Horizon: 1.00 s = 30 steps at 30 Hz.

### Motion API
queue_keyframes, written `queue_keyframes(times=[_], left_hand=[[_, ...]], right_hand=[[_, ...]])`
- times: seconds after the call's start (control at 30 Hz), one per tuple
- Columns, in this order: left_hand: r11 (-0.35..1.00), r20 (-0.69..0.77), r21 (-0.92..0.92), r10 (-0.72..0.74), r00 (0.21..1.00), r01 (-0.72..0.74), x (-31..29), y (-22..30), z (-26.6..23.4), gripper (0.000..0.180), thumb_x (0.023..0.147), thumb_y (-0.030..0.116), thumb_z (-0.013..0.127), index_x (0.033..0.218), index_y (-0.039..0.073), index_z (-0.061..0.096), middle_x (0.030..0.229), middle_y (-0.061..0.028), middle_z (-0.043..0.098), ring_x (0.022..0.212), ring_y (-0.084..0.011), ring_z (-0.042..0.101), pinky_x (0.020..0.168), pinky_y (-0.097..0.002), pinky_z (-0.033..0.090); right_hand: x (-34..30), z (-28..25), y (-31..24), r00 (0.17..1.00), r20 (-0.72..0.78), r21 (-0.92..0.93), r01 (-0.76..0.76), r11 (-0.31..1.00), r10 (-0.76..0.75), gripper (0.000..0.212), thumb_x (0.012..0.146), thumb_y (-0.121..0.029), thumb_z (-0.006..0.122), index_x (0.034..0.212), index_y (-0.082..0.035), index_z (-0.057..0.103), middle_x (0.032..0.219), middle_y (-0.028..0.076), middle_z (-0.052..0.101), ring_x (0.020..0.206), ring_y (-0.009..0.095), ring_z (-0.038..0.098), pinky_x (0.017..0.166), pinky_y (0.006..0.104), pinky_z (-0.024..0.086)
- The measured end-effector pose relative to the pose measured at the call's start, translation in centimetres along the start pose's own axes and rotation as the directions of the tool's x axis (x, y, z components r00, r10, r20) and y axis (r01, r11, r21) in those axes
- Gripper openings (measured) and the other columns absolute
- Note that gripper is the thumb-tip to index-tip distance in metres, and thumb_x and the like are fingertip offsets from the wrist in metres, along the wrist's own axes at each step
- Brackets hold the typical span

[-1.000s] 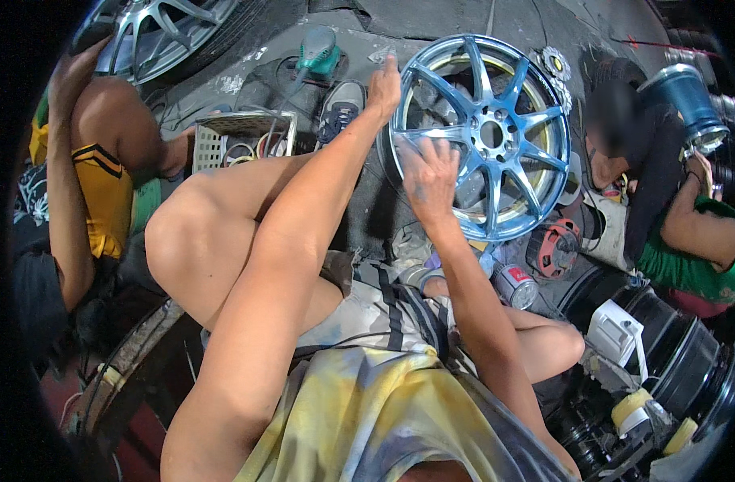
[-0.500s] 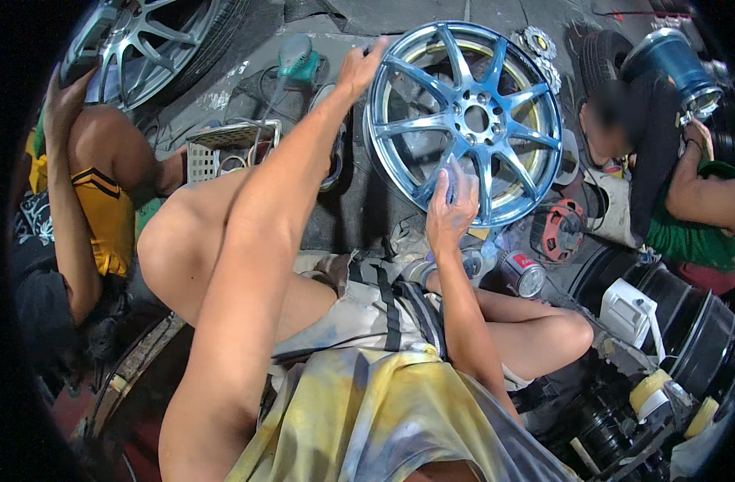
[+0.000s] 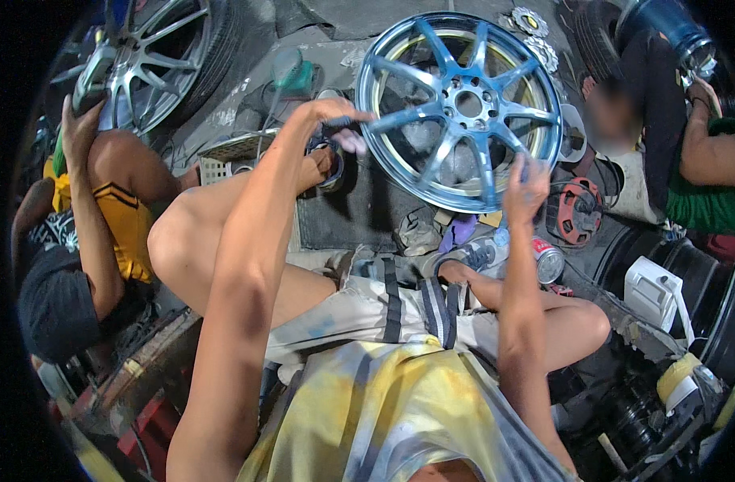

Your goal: The person scrubs a blue car wheel with a purple sponge while sitting on the floor. They repeatedly rub the spokes and rim, occasionally adjusting their grip and the wheel's position.

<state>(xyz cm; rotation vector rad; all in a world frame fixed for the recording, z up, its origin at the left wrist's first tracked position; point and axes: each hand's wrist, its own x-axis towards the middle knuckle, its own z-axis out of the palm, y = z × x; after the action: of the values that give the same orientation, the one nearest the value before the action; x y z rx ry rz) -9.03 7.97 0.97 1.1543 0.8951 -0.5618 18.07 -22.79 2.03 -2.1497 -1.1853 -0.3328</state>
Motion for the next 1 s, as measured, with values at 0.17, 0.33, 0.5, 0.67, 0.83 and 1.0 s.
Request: queue_keyframes(times=[0.17,0.33,0.5,0.67,0.83,1.0], left_hand=[[0.982,-0.327,-0.148,0.066,0.943,-0.120,-0.2,-1.2,0.6,0.089,0.083,0.078,0.068,0.118,-0.005,0.070,0.110,-0.0220,0.073,0.084,-0.0244,0.077,0.067,-0.0317,0.062],[0.946,-0.824,0.250,0.320,0.468,-0.207,4.7,1.7,1.4,0.089,0.092,0.076,0.054,0.118,-0.008,0.070,0.118,-0.0336,0.069,0.117,-0.0466,0.065,0.103,-0.0481,0.048],[0.918,-0.912,0.127,0.257,0.319,-0.376,8.0,1.4,2.3,0.087,0.098,0.070,0.045,0.117,-0.011,0.069,0.121,-0.0378,0.066,0.121,-0.0514,0.061,0.105,-0.0497,0.046],[0.789,-0.898,-0.160,0.132,0.419,-0.593,8.6,0.5,1.7,0.092,0.104,0.068,0.028,0.115,-0.015,0.067,0.121,-0.0367,0.066,0.121,-0.0493,0.060,0.106,-0.0499,0.043],[0.764,-0.890,-0.254,0.056,0.452,-0.594,7.9,1.0,2.5,0.096,0.107,0.066,0.018,0.116,-0.017,0.064,0.126,-0.0351,0.064,0.126,-0.0472,0.057,0.110,-0.0487,0.038],[0.794,-0.916,-0.207,0.048,0.398,-0.571,6.2,1.8,3.5,0.095,0.107,0.064,0.016,0.119,-0.018,0.064,0.129,-0.0370,0.062,0.132,-0.0491,0.053,0.112,-0.0506,0.037]], right_hand=[[1.4,-0.5,-3.4,0.942,0.079,0.237,0.300,0.924,-0.326,0.013,0.090,-0.005,0.070,0.102,-0.003,0.073,0.087,0.015,0.060,0.082,0.034,0.060,0.072,0.0444,0.050],[-3.9,3.3,-13.6,0.888,0.273,0.485,0.205,0.850,-0.370,0.023,0.086,-0.007,0.076,0.109,-0.006,0.076,0.091,0.011,0.063,0.087,0.030,0.061,0.080,0.0419,0.049],[-3.8,6.4,-16.8,0.912,0.218,0.389,0.245,0.888,-0.347,0.022,0.088,-0.007,0.073,0.109,-0.005,0.075,0.092,0.009,0.062,0.088,0.030,0.059,0.075,0.0423,0.043],[-3.9,6.4,-18.1,0.916,0.329,0.309,0.125,0.943,-0.230,0.018,0.092,-0.006,0.069,0.108,-0.005,0.075,0.091,0.010,0.062,0.088,0.030,0.059,0.076,0.0439,0.042],[-3.9,5.7,-18.2,0.929,0.274,0.365,0.138,0.921,-0.248,0.016,0.092,-0.007,0.068,0.107,-0.004,0.075,0.089,0.010,0.061,0.086,0.030,0.059,0.075,0.0424,0.040],[-4.1,5.4,-17.9,0.923,0.308,0.339,0.121,0.933,-0.231,0.017,0.090,-0.005,0.070,0.107,-0.004,0.075,0.088,0.010,0.060,0.086,0.029,0.058,0.074,0.0423,0.040]])
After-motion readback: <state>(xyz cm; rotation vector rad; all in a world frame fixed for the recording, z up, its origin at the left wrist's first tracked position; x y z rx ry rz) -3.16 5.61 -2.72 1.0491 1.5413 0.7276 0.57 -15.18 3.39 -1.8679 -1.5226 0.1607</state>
